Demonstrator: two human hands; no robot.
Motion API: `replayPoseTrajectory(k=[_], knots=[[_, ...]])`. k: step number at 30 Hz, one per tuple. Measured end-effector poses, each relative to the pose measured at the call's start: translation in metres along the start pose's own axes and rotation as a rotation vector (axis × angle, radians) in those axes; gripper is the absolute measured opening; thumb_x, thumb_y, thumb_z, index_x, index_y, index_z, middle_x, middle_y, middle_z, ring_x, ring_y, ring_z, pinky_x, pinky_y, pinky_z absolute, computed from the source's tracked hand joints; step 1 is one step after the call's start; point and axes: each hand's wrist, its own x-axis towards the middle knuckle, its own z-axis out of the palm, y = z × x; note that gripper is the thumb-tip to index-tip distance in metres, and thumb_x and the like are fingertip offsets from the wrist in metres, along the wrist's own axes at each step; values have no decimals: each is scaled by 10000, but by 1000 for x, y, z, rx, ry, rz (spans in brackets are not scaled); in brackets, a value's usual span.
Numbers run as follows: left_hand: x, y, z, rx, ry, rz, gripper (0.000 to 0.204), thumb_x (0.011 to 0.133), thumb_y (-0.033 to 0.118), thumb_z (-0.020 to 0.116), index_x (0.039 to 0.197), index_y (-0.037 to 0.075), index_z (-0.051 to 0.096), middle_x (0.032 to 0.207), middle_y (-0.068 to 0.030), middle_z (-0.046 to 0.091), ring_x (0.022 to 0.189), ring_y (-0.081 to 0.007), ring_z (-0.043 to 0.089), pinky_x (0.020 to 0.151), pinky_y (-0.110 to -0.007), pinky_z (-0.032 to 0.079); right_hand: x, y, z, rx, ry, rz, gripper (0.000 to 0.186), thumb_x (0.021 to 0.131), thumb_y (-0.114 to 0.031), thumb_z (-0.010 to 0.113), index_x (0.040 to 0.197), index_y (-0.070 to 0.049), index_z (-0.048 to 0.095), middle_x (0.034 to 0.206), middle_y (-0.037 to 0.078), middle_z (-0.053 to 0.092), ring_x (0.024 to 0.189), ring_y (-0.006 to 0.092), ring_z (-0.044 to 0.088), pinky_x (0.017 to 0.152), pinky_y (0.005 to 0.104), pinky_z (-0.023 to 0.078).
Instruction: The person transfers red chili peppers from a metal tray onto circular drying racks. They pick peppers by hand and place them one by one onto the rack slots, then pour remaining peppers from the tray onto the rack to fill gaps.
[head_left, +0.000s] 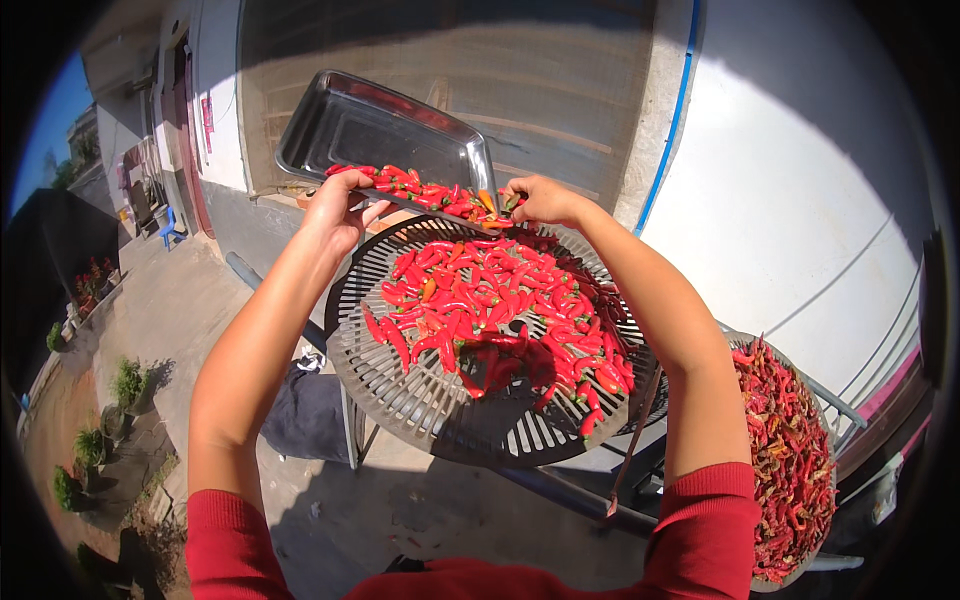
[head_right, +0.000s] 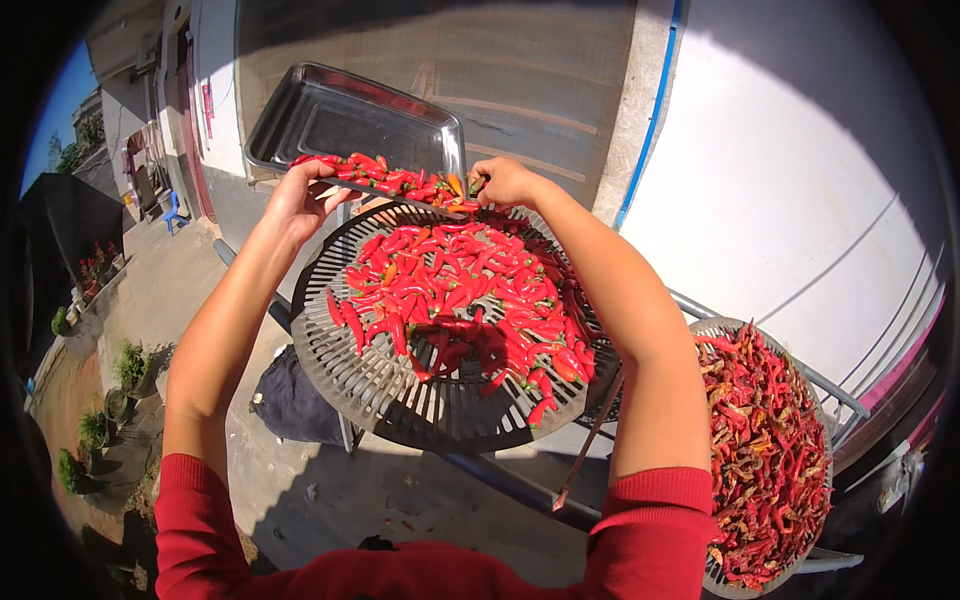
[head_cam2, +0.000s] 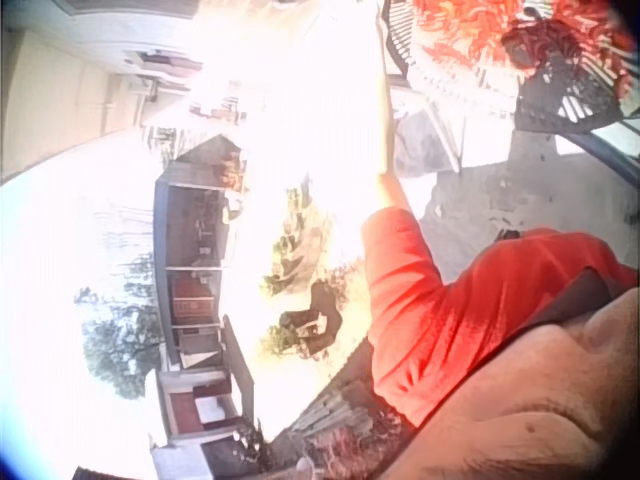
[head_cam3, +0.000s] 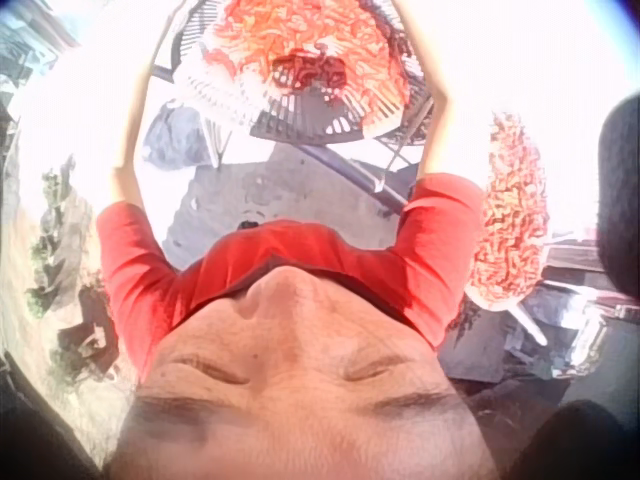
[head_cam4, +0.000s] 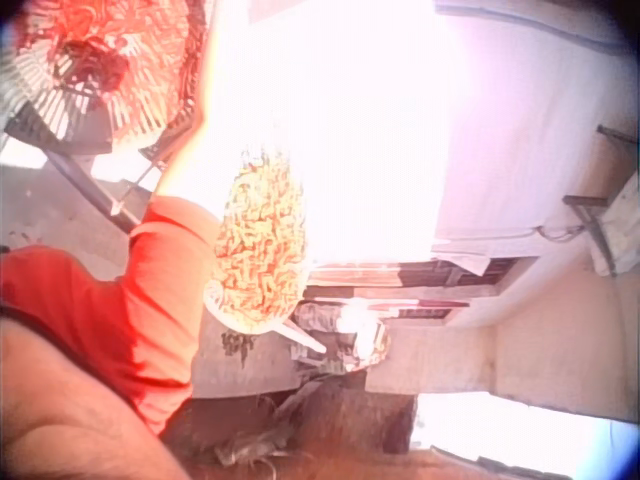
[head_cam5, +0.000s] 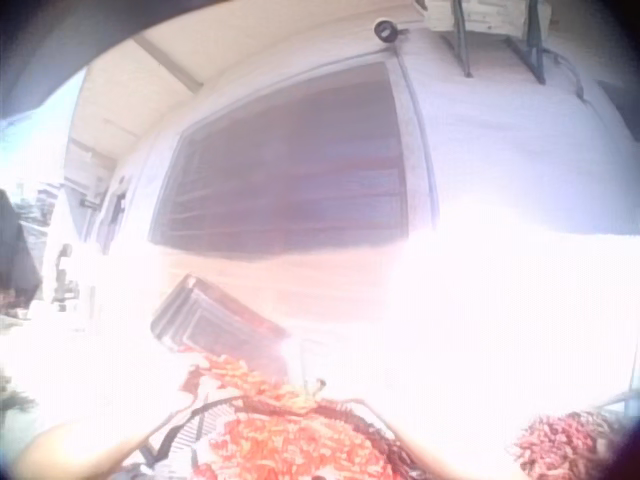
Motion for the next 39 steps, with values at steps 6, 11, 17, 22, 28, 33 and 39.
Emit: replayPoseTrajectory(k=[6, 11, 17, 22, 28, 33, 39], knots=[[-19, 30, -46, 63, 115, 137, 94, 813, 36, 562, 897, 32, 605, 928, -105, 651, 903, -224, 634, 778, -372, 590, 51, -10, 42, -83, -64, -73, 213, 823, -32, 683, 1030, -58, 639, 900, 39, 664, 829, 142, 622, 689, 307, 522], [-35, 50, -65, 105, 151, 203, 93, 815, 33, 558, 896, 50, 601, 935, -75, 647, 940, -192, 622, 818, -392, 569, 78, -22, 64, -311, -47, -225, 300, 825, -82, 687, 1121, -72, 639, 1053, 110, 693, 954, 229, 646, 852, 354, 501], [-53, 66, -89, 124, 157, 238, 97, 816, 35, 557, 896, 48, 610, 944, -85, 666, 923, -188, 634, 778, -369, 576, 85, -56, 94, -573, 18, -203, 346, 827, -157, 688, 1166, -108, 636, 1114, 159, 672, 1050, 321, 631, 906, 402, 491], [-68, 68, -90, 162, 151, 228, 121, 825, 48, 551, 918, 51, 629, 965, -88, 683, 930, -176, 637, 755, -347, 573, 81, -69, 98, -392, 44, -242, 299, 826, -188, 668, 1117, -121, 670, 1099, 165, 674, 1034, 330, 634, 879, 411, 502], [-88, 73, -99, 241, 161, 240, 126, 831, 56, 552, 920, 55, 641, 969, -75, 684, 948, -150, 621, 743, -323, 560, 46, -123, 124, -473, -161, -302, 307, 805, -209, 670, 1085, -84, 678, 1037, 157, 689, 980, 316, 648, 859, 399, 501], [-94, 74, -97, 247, 140, 241, 125, 837, 67, 562, 927, 63, 649, 959, -61, 678, 932, -145, 617, 750, -319, 554, 42, -135, 131, -410, 2, -504, 700, 751, -251, 736, 1363, -83, 440, 1334, 211, 478, 1253, 352, 471, 1040, 404, 401], [-96, 73, -87, 271, 141, 250, 123, 840, 77, 572, 934, 61, 650, 917, -45, 649, 885, -140, 600, 743, -330, 554, 55, -161, 137, -160, -201, -511, 692, 774, -240, 729, 1373, -101, 410, 1318, 182, 446, 1247, 323, 462, 1058, 396, 372]])
